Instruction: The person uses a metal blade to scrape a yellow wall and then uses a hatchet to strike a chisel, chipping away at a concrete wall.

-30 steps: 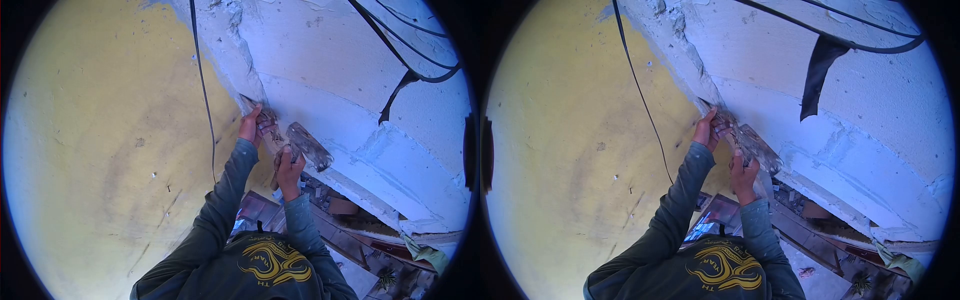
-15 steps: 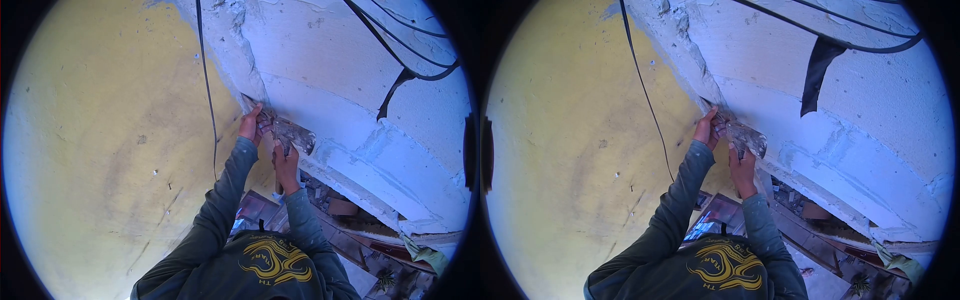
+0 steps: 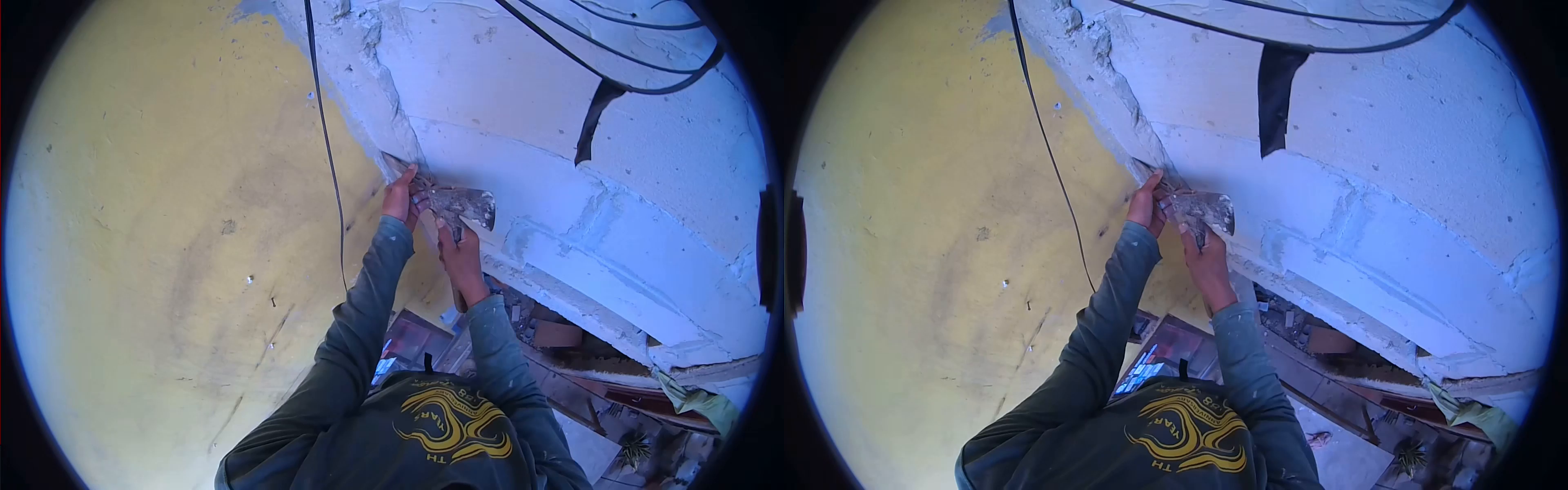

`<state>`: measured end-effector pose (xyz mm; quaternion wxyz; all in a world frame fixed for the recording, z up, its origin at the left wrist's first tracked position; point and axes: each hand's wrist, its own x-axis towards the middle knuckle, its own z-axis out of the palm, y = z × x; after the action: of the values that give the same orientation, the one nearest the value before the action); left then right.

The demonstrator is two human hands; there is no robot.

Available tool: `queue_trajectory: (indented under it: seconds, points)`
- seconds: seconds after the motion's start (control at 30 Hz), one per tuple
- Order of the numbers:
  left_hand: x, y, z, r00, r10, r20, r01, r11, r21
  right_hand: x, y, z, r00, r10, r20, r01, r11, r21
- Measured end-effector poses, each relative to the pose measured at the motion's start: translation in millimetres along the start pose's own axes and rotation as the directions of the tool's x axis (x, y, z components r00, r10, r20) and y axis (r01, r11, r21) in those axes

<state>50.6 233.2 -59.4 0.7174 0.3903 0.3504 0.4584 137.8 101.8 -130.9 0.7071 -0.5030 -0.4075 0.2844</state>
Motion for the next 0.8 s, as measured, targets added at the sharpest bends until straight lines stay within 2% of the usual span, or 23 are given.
queue_trajectory:
  seconds: [0.07,0.1,0.17,0.2,0.27,0.33,0.4,0.5,0.73,0.8]
  points:
    - [-10,0,13,0.999,0.017,-0.028,-0.016,0.999,0.039,-3,-26,-23,0.966,0.230,0.118,-0.246,0.957,0.152]
    - [-18,0,13,0.996,0.039,-0.078,-0.033,0.996,0.082,-8,-31,-30,0.966,0.227,0.124,-0.244,0.959,0.147]
    - [-30,-11,-1,0.998,0.020,-0.056,-0.011,0.989,0.148,-25,-33,-40,0.909,0.389,0.148,-0.414,0.883,0.220]
    - [-36,-13,-1,1.000,-0.001,-0.023,0.006,0.977,0.215,-30,-29,-43,0.909,0.388,0.150,-0.413,0.885,0.215]
    - [-47,-22,2,1.000,-0.004,-0.005,0.005,0.977,0.211,-38,-18,-46,0.906,0.411,0.098,-0.422,0.885,0.196]
    - [-54,-21,4,1.000,-0.016,0.004,0.015,0.978,0.208,-39,-21,-49,0.898,0.422,0.125,-0.440,0.873,0.210]
    - [-46,-10,6,0.998,0.018,0.059,-0.024,0.995,0.101,-39,-28,-49,0.888,0.433,0.155,-0.459,0.859,0.227]
    - [-36,4,5,0.997,0.036,0.074,-0.039,0.998,0.052,-36,-38,-45,0.922,0.363,0.133,-0.385,0.894,0.231]
    - [-34,3,-3,0.995,0.022,0.093,-0.030,0.996,0.079,-39,-52,-41,0.921,0.339,0.190,-0.378,0.897,0.230]
    - [-31,4,-5,0.993,0.031,0.113,-0.033,0.999,0.014,-39,-57,-38,0.926,0.322,0.196,-0.363,0.903,0.231]
